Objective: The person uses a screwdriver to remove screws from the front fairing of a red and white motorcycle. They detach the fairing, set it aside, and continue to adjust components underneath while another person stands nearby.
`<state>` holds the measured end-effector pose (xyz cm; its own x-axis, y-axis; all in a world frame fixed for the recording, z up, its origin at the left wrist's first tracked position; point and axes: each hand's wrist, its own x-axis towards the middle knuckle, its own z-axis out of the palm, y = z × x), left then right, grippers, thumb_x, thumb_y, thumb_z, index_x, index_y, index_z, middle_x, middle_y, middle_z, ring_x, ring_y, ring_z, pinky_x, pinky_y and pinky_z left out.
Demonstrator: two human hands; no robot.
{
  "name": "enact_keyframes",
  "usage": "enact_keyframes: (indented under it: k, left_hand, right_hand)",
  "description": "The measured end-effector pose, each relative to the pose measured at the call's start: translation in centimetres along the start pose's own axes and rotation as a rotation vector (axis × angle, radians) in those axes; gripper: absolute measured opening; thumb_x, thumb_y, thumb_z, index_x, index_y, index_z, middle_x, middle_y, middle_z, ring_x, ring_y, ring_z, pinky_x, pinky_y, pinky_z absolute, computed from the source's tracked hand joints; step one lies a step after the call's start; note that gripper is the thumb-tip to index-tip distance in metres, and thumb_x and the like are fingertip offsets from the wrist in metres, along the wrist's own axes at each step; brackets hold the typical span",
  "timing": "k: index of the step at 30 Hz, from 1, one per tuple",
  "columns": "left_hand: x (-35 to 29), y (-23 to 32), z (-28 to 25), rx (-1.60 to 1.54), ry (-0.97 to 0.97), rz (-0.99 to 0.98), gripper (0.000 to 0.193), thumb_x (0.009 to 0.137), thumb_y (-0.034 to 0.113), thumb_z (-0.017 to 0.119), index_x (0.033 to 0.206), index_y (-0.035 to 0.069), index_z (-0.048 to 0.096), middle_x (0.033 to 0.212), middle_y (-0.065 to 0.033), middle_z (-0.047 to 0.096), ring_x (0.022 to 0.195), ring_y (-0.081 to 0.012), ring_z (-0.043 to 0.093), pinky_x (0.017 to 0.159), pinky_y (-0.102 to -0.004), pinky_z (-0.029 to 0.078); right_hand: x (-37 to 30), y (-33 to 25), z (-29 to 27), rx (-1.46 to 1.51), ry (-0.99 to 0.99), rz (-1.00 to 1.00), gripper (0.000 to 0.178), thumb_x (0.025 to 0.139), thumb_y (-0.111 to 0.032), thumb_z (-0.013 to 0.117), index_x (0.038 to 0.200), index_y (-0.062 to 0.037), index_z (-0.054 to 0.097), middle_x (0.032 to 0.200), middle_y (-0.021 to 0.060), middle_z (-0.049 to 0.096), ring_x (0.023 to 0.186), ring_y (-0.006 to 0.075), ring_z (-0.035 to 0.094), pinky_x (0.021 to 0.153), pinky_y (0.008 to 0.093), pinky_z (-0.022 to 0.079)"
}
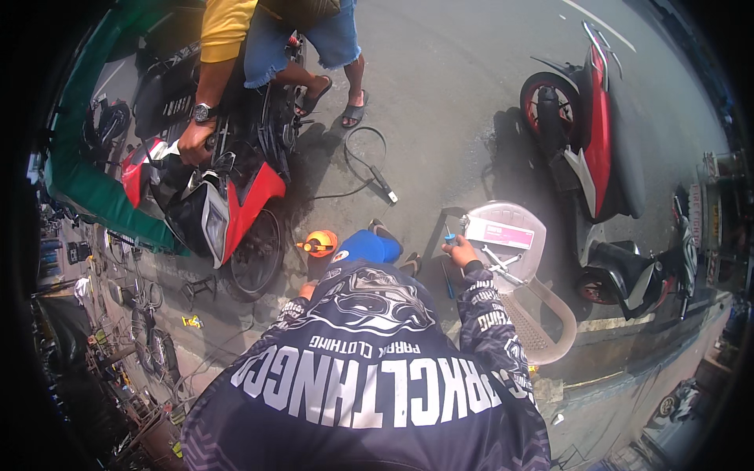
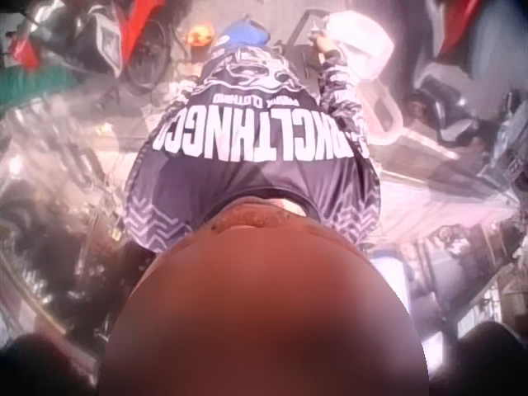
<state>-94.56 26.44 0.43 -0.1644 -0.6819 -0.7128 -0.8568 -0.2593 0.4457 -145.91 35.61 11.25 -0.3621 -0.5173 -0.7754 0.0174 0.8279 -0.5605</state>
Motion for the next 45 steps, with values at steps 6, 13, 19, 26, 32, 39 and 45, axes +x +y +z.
enact_keyframes:
  k: [6,13,19,26,32,39,45]
  left_hand:
    - [1.1,8.8,-2.3,-0.343,0.013,-0.378,0.023,0.085,0.024,0.060,0.087,0.002,0.065,0.070,-0.0091,0.062,0.052,-0.0206,0.057,0.047,-0.0345,0.049]
    - [7.8,21.4,-7.5,-0.656,0.064,-0.231,0.028,0.085,0.025,0.063,0.103,0.004,0.061,0.072,-0.0015,0.060,0.052,-0.0111,0.055,0.046,-0.0270,0.045]
    - [10.2,26.9,-10.0,-0.763,0.047,-0.232,0.031,0.087,0.028,0.063,0.108,0.006,0.057,0.082,-0.0033,0.062,0.057,-0.0119,0.057,0.049,-0.0277,0.046]
    - [7.5,25.4,-5.5,-0.717,0.252,-0.463,0.031,0.088,0.032,0.059,0.103,0.005,0.062,0.077,-0.0077,0.061,0.059,-0.0196,0.054,0.054,-0.0373,0.047]
    - [6.5,33.6,-0.4,-0.359,-0.024,-0.602,0.037,0.087,0.027,0.055,0.115,0.002,0.060,0.099,-0.0161,0.067,0.095,-0.0283,0.065,0.077,-0.0418,0.052]
    - [11.2,42.8,3.9,0.035,0.135,-0.550,0.040,0.087,0.033,0.058,0.118,0.008,0.061,0.101,-0.0175,0.066,0.098,-0.0318,0.062,0.087,-0.0409,0.048]
    - [11.7,48.0,8.9,-0.958,0.481,-0.747,0.030,0.077,0.020,0.070,0.103,0.005,0.068,0.086,-0.0071,0.068,0.089,-0.0215,0.064,0.085,-0.0365,0.050]
  right_hand:
    - [4.5,-0.8,-4.0,0.246,0.139,0.202,0.045,0.082,-0.018,0.066,0.119,-0.0003,0.047,0.089,0.0145,0.062,0.069,0.0272,0.063,0.053,0.0425,0.051]
    - [10.7,2.7,-6.5,-0.740,-0.189,-0.016,0.037,0.085,-0.029,0.057,0.108,-0.0017,0.064,0.104,0.0145,0.066,0.090,0.0249,0.066,0.082,0.0437,0.050]
    - [17.6,-6.9,-7.9,-0.704,-0.213,0.170,0.036,0.083,-0.027,0.061,0.108,-0.0019,0.064,0.099,0.0140,0.068,0.083,0.0245,0.066,0.075,0.0418,0.052]
    - [29.1,-23.8,-10.2,-1.062,-0.414,0.109,0.035,0.081,-0.025,0.065,0.108,-0.0022,0.064,0.093,0.0134,0.069,0.075,0.0239,0.067,0.068,0.0397,0.054]
    - [39.7,-44.0,-10.3,-1.069,-0.398,-0.190,0.043,0.074,-0.019,0.072,0.109,-0.0013,0.057,0.077,0.0121,0.065,0.060,0.0224,0.064,0.052,0.0343,0.053]
    - [44.9,-53.3,-11.2,-1.269,-0.486,-0.367,0.047,0.081,-0.032,0.065,0.118,-0.0042,0.054,0.082,0.0119,0.067,0.065,0.0207,0.066,0.058,0.0363,0.052]
    - [45.7,-48.8,-18.6,-2.108,-0.793,-0.576,0.035,0.084,-0.032,0.058,0.112,-0.0111,0.063,0.103,0.0130,0.067,0.091,0.0270,0.066,0.081,0.0386,0.051]
